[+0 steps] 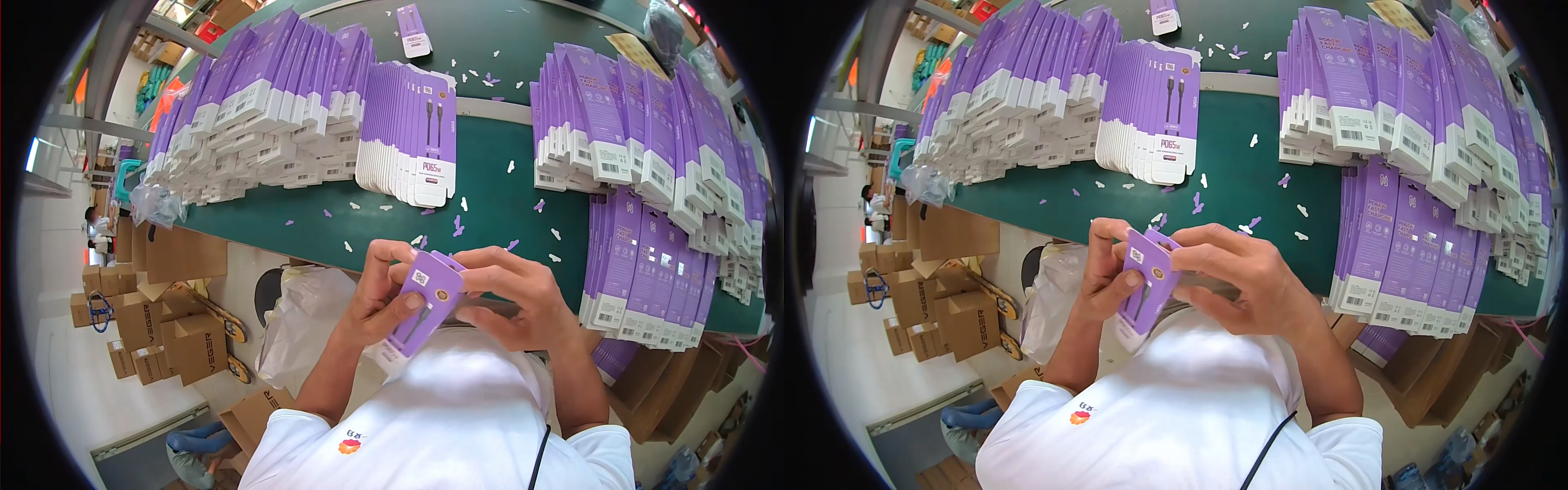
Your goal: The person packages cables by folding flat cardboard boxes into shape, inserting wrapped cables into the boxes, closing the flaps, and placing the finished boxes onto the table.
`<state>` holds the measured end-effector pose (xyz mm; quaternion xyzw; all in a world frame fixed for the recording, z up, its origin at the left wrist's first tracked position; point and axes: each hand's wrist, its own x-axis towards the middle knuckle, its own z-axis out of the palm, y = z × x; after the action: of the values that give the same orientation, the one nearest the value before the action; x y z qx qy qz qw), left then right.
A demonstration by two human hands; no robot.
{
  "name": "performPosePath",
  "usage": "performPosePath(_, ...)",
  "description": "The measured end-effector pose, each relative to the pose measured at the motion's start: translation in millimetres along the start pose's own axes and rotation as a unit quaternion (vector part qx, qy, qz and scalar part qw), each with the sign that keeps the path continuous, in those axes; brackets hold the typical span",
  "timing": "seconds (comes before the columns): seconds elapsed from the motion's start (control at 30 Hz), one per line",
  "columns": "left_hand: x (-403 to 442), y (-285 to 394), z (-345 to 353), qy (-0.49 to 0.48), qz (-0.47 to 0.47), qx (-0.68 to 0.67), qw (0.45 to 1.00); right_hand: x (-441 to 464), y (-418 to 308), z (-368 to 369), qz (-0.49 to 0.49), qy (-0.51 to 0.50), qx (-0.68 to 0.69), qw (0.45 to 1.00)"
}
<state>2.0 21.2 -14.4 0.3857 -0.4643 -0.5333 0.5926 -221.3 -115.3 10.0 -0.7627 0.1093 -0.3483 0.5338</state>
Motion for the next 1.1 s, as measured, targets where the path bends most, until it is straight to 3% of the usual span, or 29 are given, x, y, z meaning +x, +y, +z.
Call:
performPosePath(0.17,-5,-5,-17,-0.071,-0.014,0.076,0.995,0,6,-8,0.038,-0.059,0.044,0.997)
performPosePath(0.27,-2,5,-19,-0.073,-0.034,0.057,0.995,-1,11,-7,0.068,-0.099,0.086,0.989)
performPosePath(0.37,-7,-1,-19,-0.046,0.007,0.089,0.995,6,-2,-11,0.092,-0.126,0.068,0.985)
performPosePath(0.47,2,23,-12,-0.115,0.053,0.346,0.93,5,-7,-13,0.108,-0.145,0.059,0.982)
performPosePath(0.63,3,24,-11,-0.112,0.095,0.304,0.941,6,4,-14,0.095,-0.154,0.162,0.97)
performPosePath(0.73,4,25,-13,-0.126,0.107,0.306,0.938,4,-6,-12,0.103,-0.125,0.133,0.978)
performPosePath(0.83,5,38,-5,-0.126,0.135,0.344,0.921,4,-22,-11,0.0,-0.08,0.027,0.996)
performPosePath(0.9,7,43,-2,-0.136,0.172,0.378,0.9,0,-23,-10,0.002,-0.077,0.035,0.996)
performPosePath(1.1,-1,39,1,-0.112,0.191,0.311,0.924,-2,-27,-12,-0.001,-0.076,0.137,0.988)
